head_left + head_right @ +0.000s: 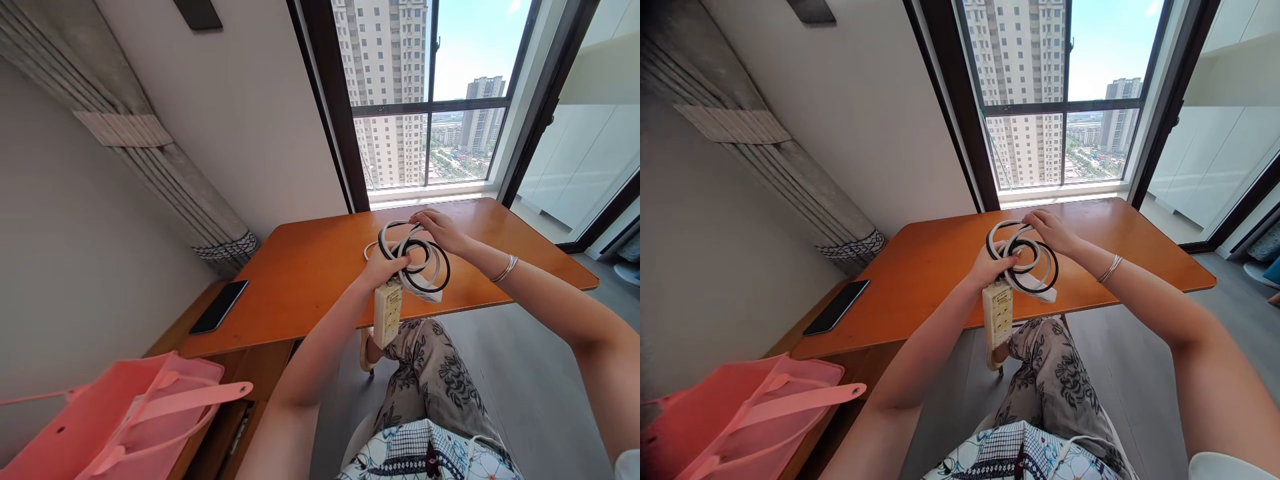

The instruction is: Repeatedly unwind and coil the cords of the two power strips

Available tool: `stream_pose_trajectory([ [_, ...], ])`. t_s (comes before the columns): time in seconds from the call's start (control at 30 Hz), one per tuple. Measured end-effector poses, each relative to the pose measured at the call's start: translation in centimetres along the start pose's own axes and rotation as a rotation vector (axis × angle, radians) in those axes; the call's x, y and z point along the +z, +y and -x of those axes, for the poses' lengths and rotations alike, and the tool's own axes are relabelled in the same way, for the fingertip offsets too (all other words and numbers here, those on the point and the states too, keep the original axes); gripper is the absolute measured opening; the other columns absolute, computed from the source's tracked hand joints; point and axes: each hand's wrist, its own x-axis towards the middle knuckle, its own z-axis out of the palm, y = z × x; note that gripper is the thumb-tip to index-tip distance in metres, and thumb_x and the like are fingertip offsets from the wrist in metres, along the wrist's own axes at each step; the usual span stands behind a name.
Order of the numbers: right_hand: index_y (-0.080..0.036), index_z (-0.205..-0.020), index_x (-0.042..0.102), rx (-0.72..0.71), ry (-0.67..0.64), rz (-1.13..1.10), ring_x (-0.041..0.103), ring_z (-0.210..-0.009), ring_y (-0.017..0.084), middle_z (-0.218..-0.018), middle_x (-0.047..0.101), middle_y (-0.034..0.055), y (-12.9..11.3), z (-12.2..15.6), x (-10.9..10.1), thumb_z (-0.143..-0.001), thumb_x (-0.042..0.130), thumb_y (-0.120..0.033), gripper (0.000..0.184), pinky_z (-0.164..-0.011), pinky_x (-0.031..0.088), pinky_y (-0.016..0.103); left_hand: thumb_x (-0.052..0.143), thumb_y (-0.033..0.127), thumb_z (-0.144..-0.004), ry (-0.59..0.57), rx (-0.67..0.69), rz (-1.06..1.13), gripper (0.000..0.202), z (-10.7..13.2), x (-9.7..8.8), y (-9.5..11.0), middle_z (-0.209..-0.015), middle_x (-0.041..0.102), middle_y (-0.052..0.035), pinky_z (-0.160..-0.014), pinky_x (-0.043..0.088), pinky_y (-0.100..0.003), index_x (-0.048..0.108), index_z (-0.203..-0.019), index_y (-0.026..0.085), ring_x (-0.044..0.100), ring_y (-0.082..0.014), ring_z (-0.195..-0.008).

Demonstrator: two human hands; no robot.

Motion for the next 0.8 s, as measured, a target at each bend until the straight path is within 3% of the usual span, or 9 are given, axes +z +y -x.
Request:
stream_pose_trajectory([
  [0.1,-0.021,-0.119,0.066,-0.067,-0.14,0.038,0.057,-0.123,0.026,-0.129,0.063,0.0109,0.0,1.8,0.0,-0.087,0.057,-0.056,0.048,-0.107,0.044,0.045,0.072,0.036,-0.053,0.046,0.041,-0.006,0.024,-0.3,-0.5,-0.4,-0.055,0.051,0.003,-0.053,0.036,-0.024,0.06,-0.061,0.016,0.043,-0.0095,-0.054],
  [0.2,-0.019,-0.131,0.059,-0.046,-0.229,0.062,0.06,-0.118,0.027,-0.13,0.065,0.0119,-0.3,2.9,0.2,-0.077,0.072,-0.051,0.064,-0.101,0.048,0.042,0.072,0.034,-0.054,0.049,0.085,-0.033,0.021,-0.5,-0.8,-0.7,-0.057,0.054,0.002,-0.056,0.038,-0.025,0.061,-0.06,0.016,0.046,-0.0106,-0.057],
  [0.33,-0.018,-0.114,0.067,0.002,-0.155,0.208,0.066,-0.092,0.023,-0.105,0.075,0.0077,-0.9,3.3,0.7,-0.084,0.061,-0.039,0.037,-0.083,0.05,0.036,0.073,0.029,-0.055,0.054,0.11,-0.059,0.018,-0.8,-0.9,-0.7,-0.058,0.056,0.0017,-0.058,0.041,-0.025,0.061,-0.06,0.016,0.049,-0.0114,-0.059],
  [0.5,-0.018,-0.122,0.06,0.041,-0.027,0.265,0.061,-0.069,0.018,-0.091,0.076,0.0054,-1.3,3.8,1.2,-0.083,0.059,-0.036,0.042,-0.065,0.044,0.029,0.072,0.027,-0.056,-0.007,0.053,-0.106,0.016,-1.3,-1.3,-0.5,-0.058,0.055,0.0028,-0.056,0.04,-0.023,0.061,-0.06,0.016,0.048,-0.0101,-0.057],
  [0.8,-0.021,-0.118,0.057,0.122,0.098,-0.175,0.062,-0.064,0.017,-0.075,0.07,-0.0012,-0.7,4.2,2.0,-0.068,0.07,-0.037,0.054,-0.062,0.051,0.031,0.071,0.027,-0.06,0.015,0.064,-0.225,0.014,-1.8,-1.3,-0.6,-0.064,0.059,0.0032,-0.061,0.042,-0.024,0.066,-0.069,0.017,0.052,-0.0115,-0.062],
])
